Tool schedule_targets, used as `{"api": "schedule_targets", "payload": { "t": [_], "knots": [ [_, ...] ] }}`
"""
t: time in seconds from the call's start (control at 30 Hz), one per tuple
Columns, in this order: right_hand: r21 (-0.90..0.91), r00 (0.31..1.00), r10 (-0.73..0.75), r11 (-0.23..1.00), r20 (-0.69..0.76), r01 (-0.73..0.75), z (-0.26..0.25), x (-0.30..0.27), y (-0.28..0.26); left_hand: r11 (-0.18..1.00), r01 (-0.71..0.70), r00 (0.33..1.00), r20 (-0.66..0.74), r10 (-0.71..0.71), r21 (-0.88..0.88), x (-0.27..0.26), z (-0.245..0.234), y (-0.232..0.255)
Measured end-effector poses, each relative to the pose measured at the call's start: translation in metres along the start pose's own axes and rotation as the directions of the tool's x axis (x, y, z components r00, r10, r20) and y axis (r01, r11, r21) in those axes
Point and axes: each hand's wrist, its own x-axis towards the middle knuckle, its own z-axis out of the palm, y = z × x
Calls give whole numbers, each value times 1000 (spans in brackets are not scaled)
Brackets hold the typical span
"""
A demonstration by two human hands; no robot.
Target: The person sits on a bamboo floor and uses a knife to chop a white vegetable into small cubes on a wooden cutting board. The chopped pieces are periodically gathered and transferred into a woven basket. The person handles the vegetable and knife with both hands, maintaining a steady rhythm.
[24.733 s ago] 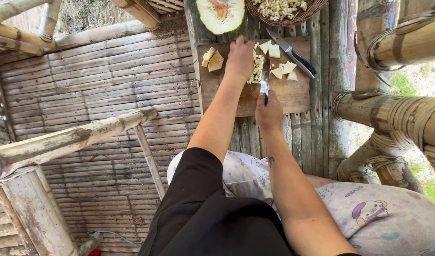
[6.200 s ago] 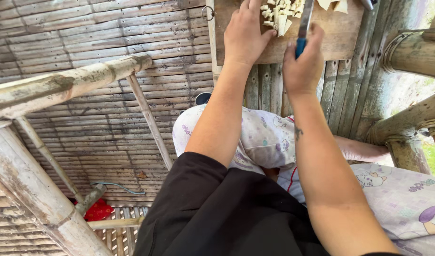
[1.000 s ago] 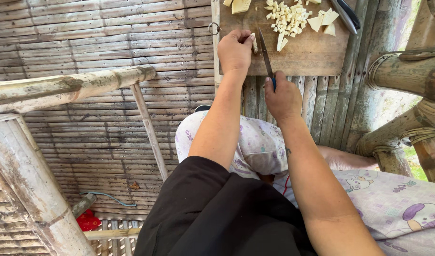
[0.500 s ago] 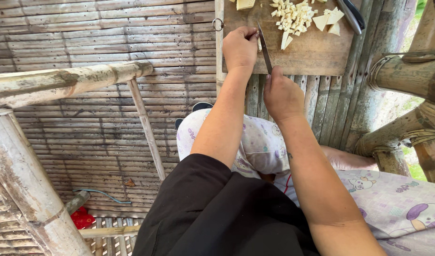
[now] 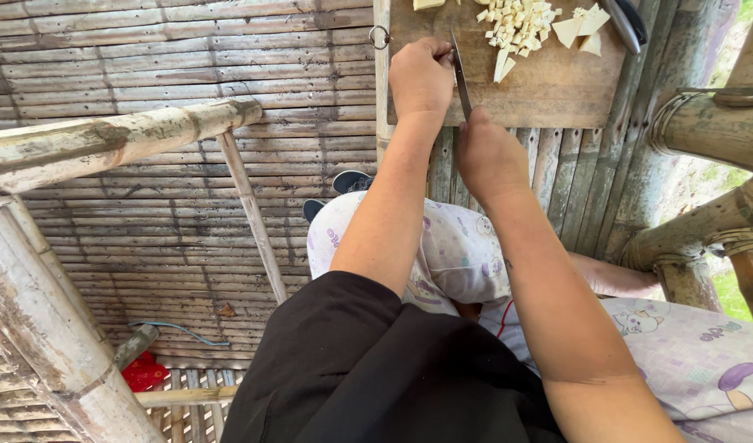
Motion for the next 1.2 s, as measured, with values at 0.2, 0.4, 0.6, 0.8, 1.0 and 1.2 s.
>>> {"api": "schedule_targets", "payload": {
  "t": [0.2, 0.4, 0.6, 0.8, 1.0, 1.2],
  "knots": [
    [-1, 998, 61, 998, -11, -61, 31, 12, 4, 999, -10, 1000, 9, 9, 42, 2, 0, -1],
    [-37, 996, 84, 996, -9, -84, 54, 14, 0, 998, -49, 999, -3, 49, 30, 4, 4, -7],
    [81, 991, 19, 997, -130, -9, 48, 7, 9, 996, -91, 994, -68, 91, 7, -2, 10, -13],
    [243, 956, 11, 968, -293, 64, 32, 1, 13, 991, -123, 992, -27, 125, 60, -12, 2, -2],
    [222, 940, 6, 972, -341, 74, 23, 2, 31, 953, -232, 972, 11, 235, 193, -21, 2, 9],
    [157, 979, 19, 987, -204, 14, 33, 1, 33, 868, -402, 913, 57, 404, 291, -10, 8, -1]
  ]
}}
